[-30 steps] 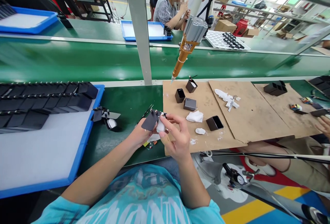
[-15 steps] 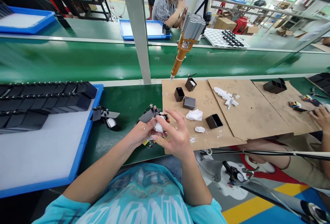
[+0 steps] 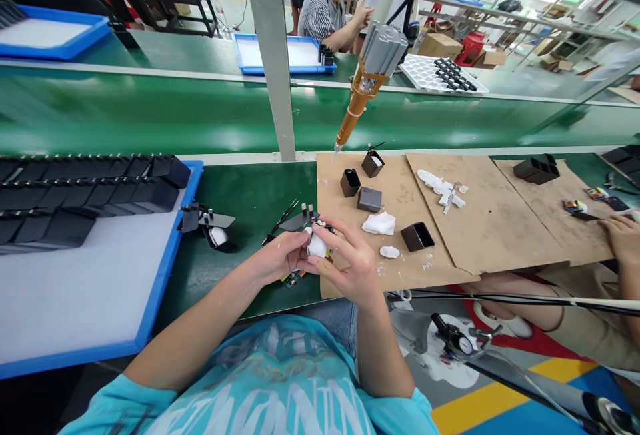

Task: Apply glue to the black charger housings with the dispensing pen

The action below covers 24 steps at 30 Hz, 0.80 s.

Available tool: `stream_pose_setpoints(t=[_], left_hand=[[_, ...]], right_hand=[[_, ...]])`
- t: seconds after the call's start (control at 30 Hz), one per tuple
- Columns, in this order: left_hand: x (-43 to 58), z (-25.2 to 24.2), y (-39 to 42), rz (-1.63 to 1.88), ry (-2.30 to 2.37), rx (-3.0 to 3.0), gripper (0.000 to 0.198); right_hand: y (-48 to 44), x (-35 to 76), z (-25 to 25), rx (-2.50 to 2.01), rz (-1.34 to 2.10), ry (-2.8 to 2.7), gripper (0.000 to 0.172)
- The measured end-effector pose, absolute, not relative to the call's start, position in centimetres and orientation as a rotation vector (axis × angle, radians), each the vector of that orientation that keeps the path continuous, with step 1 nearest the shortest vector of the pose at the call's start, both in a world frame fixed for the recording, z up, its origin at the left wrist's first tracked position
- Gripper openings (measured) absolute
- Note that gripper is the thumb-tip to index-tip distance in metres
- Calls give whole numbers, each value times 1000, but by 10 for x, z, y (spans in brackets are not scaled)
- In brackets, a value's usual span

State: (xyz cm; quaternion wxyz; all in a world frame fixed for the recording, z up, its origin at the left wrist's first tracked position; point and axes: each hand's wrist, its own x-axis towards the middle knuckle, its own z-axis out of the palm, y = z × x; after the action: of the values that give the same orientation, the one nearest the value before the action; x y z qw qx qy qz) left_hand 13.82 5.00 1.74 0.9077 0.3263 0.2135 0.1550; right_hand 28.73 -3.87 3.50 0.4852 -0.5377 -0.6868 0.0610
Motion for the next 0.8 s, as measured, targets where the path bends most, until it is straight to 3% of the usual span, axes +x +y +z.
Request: stream_pose_setpoints(t=[0.17,0.53,0.67,0.8], left_hand=[[138,19,50,273,467,712,53],[138,18,48,261,402,716,56],[139,17,47,298,400,661,57],[140,19,45,326,443,667,60]], right_hand=[[-39,285,34,-1310,156,-1654,69],[-43,288,44,-1333,273,-1754,80],[-41,285,43,-1353,218,-1692,76],[-41,282,39,-1348,194,-1723,86]])
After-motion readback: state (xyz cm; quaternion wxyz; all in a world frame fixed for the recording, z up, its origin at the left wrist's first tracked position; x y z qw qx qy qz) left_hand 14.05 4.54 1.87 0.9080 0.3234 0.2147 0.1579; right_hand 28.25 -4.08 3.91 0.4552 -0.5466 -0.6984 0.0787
